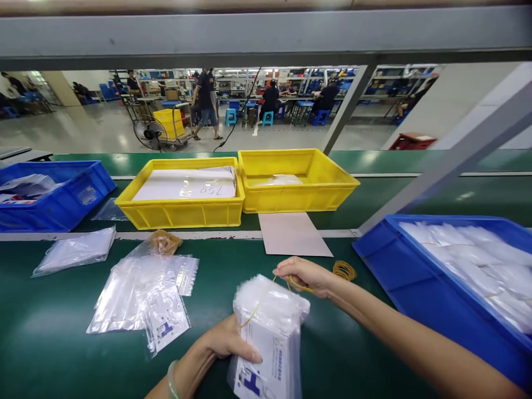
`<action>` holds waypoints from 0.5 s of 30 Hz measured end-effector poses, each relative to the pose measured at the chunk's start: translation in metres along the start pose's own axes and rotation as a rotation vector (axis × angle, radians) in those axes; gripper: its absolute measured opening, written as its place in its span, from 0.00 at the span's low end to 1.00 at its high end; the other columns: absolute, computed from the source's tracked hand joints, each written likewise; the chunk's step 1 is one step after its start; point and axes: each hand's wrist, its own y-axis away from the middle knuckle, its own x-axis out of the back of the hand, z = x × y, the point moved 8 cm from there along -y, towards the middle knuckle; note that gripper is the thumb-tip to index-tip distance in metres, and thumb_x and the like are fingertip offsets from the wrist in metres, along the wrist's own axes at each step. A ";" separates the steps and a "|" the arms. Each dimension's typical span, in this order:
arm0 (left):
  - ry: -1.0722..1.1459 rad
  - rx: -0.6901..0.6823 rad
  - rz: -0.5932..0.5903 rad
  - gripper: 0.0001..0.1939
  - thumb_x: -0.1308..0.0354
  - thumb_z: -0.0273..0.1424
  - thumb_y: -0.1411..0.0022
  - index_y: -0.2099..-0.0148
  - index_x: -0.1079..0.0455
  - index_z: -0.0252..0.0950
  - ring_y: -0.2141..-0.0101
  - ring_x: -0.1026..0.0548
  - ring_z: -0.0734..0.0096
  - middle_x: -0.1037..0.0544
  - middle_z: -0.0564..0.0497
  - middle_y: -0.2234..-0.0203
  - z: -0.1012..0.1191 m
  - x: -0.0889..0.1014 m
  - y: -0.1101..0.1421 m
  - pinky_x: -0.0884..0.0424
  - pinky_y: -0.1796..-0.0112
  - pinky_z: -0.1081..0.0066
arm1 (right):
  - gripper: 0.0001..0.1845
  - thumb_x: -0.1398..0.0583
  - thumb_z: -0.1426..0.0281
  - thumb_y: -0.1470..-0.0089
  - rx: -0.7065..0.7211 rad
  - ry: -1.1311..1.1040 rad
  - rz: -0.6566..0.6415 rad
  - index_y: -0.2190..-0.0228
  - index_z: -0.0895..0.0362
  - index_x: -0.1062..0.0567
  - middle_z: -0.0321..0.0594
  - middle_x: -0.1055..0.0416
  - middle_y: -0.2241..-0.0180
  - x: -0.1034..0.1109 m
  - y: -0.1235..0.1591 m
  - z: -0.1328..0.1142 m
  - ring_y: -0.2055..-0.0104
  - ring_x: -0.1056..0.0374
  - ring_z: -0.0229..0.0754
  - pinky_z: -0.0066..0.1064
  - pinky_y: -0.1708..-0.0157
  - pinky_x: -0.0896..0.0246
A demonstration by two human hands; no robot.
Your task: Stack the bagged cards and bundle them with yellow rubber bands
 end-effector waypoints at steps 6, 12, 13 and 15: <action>0.064 0.050 -0.062 0.32 0.26 0.28 0.70 0.56 0.23 0.32 0.61 0.23 0.49 0.19 0.46 0.67 -0.015 0.006 0.002 0.30 0.57 0.59 | 0.30 0.33 0.50 0.64 0.085 -0.021 -0.039 0.89 0.54 0.46 0.21 0.56 0.91 -0.010 -0.018 0.006 0.86 0.65 0.27 0.28 0.83 0.71; 0.225 0.005 0.004 0.28 0.35 0.49 0.62 0.62 0.23 0.34 0.61 0.23 0.46 0.19 0.43 0.68 -0.026 0.009 0.014 0.28 0.57 0.57 | 0.31 0.37 0.47 0.62 0.109 0.020 -0.129 0.88 0.54 0.46 0.21 0.56 0.90 -0.015 0.017 0.012 0.85 0.63 0.27 0.26 0.83 0.68; 0.235 0.003 0.013 0.28 0.36 0.50 0.58 0.61 0.23 0.34 0.60 0.23 0.47 0.19 0.42 0.66 -0.027 0.009 0.015 0.28 0.57 0.57 | 0.29 0.38 0.47 0.61 0.094 0.042 -0.142 0.88 0.54 0.46 0.21 0.55 0.90 -0.013 0.028 0.016 0.85 0.63 0.27 0.26 0.83 0.67; 0.246 0.000 0.039 0.26 0.39 0.50 0.49 0.56 0.25 0.34 0.59 0.24 0.53 0.20 0.43 0.62 -0.029 0.011 0.017 0.28 0.57 0.56 | 0.25 0.39 0.51 0.60 0.057 0.115 -0.163 0.88 0.54 0.43 0.22 0.55 0.90 -0.006 0.048 0.025 0.86 0.61 0.27 0.26 0.84 0.66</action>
